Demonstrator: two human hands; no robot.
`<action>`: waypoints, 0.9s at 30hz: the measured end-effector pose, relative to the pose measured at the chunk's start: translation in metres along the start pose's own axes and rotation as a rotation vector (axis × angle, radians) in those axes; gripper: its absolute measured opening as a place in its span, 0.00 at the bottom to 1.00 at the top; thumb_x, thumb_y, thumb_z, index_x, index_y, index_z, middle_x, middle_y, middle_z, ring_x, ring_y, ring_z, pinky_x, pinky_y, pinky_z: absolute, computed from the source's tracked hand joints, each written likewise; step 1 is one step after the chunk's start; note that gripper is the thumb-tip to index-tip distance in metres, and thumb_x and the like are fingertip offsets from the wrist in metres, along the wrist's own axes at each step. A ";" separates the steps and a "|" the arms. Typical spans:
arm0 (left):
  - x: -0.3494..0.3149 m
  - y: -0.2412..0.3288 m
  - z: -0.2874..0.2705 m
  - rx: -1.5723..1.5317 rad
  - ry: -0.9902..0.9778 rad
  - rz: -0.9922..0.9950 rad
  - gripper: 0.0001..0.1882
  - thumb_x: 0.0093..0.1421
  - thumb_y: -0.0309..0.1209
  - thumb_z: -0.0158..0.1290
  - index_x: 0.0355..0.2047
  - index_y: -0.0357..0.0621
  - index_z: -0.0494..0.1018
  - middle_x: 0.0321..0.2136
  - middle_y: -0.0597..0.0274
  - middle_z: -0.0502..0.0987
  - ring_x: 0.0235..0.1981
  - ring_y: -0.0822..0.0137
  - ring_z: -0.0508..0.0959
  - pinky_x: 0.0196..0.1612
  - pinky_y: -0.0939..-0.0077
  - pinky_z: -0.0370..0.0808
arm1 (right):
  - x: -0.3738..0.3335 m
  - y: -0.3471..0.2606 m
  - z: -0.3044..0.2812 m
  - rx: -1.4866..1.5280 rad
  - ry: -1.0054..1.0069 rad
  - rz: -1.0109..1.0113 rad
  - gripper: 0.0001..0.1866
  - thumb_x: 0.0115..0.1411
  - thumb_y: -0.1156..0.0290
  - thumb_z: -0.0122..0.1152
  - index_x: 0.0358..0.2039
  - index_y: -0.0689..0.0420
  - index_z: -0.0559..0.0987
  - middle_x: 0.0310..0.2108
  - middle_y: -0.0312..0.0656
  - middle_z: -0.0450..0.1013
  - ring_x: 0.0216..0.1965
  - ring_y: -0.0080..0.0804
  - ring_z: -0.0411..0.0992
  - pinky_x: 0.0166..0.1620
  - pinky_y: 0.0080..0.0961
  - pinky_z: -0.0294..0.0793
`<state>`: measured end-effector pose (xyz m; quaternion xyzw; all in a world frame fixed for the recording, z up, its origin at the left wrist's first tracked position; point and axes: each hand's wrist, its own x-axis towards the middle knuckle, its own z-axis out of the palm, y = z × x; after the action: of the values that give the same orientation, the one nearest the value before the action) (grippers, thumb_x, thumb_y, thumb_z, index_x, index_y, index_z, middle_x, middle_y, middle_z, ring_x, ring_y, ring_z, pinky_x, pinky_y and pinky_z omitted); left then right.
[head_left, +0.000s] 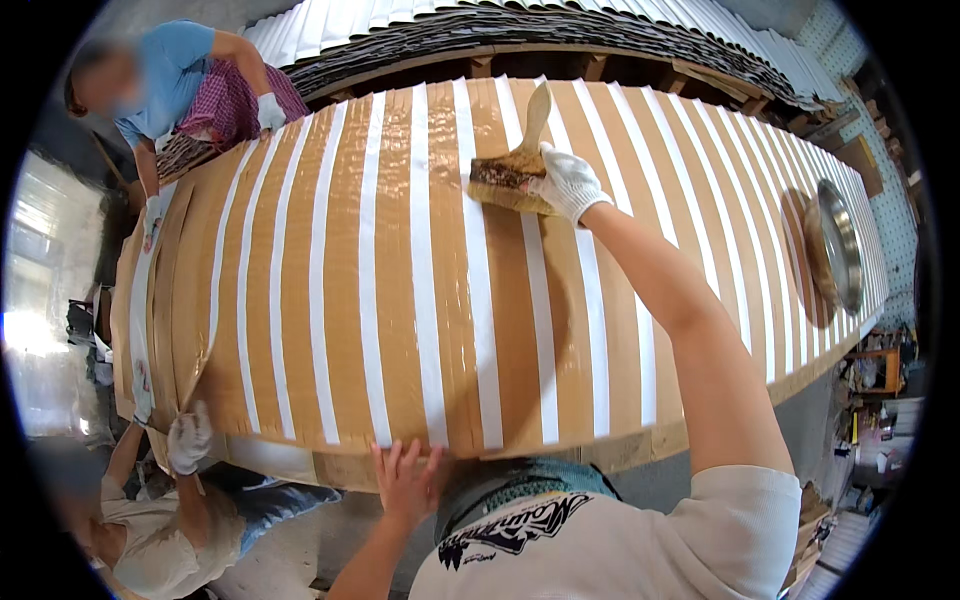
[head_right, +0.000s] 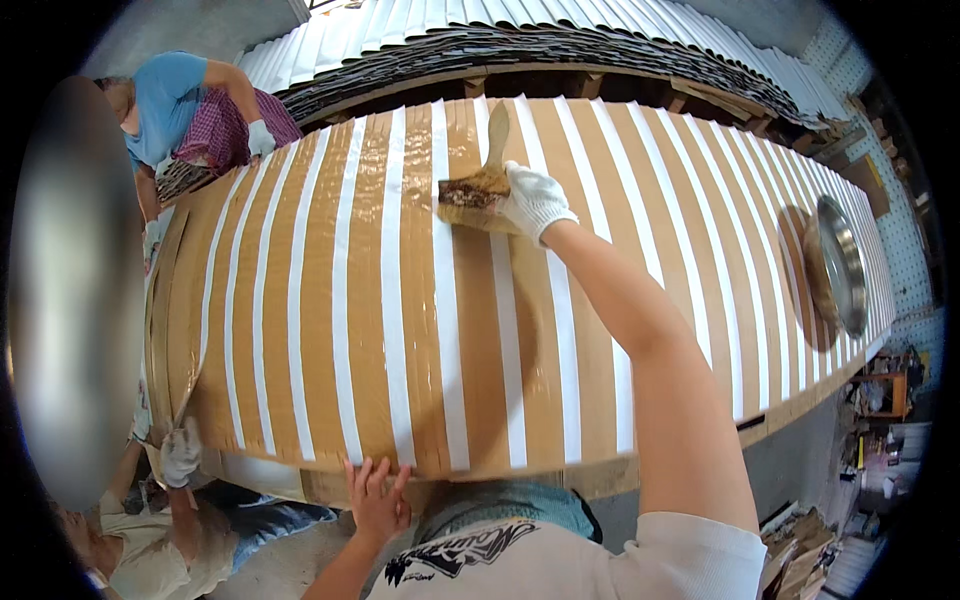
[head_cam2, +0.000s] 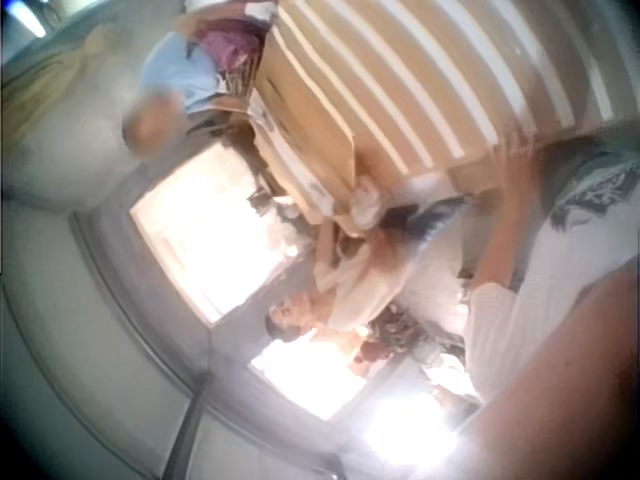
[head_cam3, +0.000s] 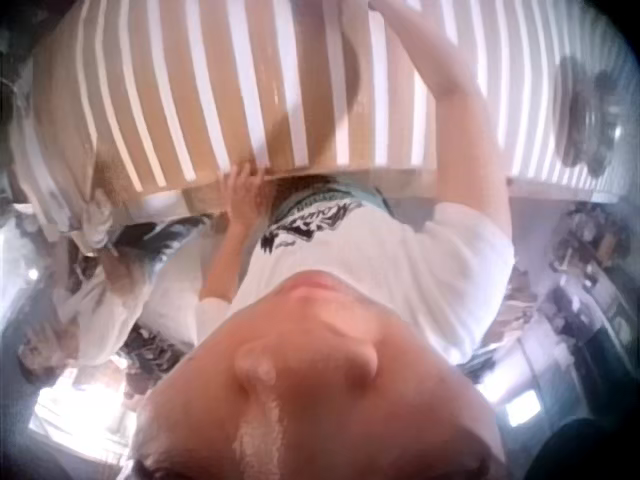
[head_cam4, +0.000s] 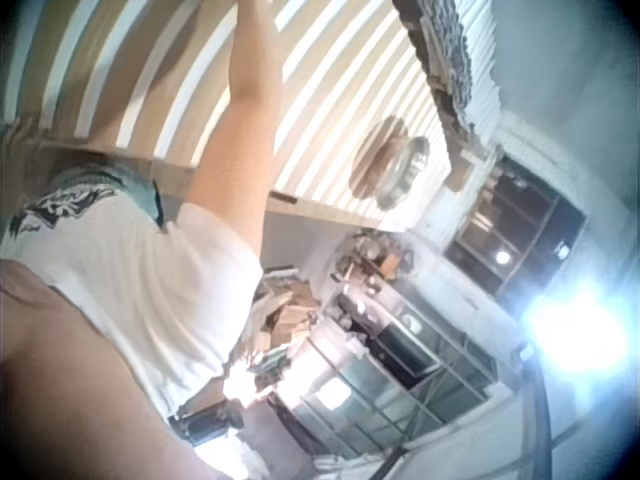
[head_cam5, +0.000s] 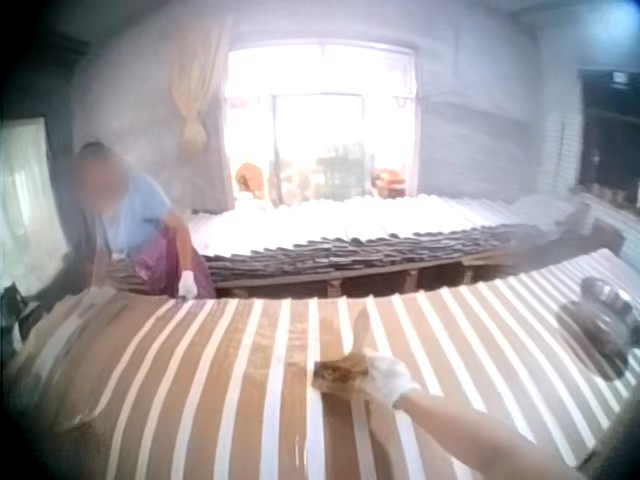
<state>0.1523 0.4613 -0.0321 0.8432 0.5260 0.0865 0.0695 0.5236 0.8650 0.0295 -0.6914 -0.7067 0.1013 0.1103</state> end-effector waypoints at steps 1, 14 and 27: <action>0.000 0.001 0.000 -0.001 -0.021 -0.001 0.35 0.43 0.33 0.57 0.57 0.59 0.75 0.56 0.50 0.67 0.62 0.42 0.60 0.67 0.26 0.52 | 0.028 0.006 0.004 0.001 0.016 0.017 0.28 0.54 0.53 0.72 0.45 0.58 0.71 0.39 0.53 0.78 0.45 0.54 0.77 0.47 0.44 0.78; -0.007 -0.001 0.031 0.115 0.007 -0.013 0.20 0.60 0.33 0.58 0.53 0.68 0.77 0.55 0.56 0.68 0.58 0.43 0.69 0.57 0.25 0.70 | 0.265 0.049 0.036 -0.064 0.295 -0.119 0.25 0.53 0.57 0.73 0.45 0.54 0.72 0.40 0.48 0.79 0.45 0.51 0.78 0.46 0.41 0.78; -0.009 0.000 0.031 0.058 -0.032 -0.036 0.25 0.61 0.26 0.56 0.57 0.66 0.71 0.64 0.58 0.57 0.68 0.44 0.56 0.58 0.14 0.64 | 0.267 0.061 0.013 0.022 0.125 -0.323 0.26 0.53 0.64 0.73 0.51 0.57 0.75 0.40 0.49 0.79 0.43 0.45 0.77 0.49 0.34 0.75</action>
<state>0.1554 0.4524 -0.0627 0.8367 0.5420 0.0563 0.0547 0.5732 1.1333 0.0031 -0.5728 -0.7991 0.0469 0.1764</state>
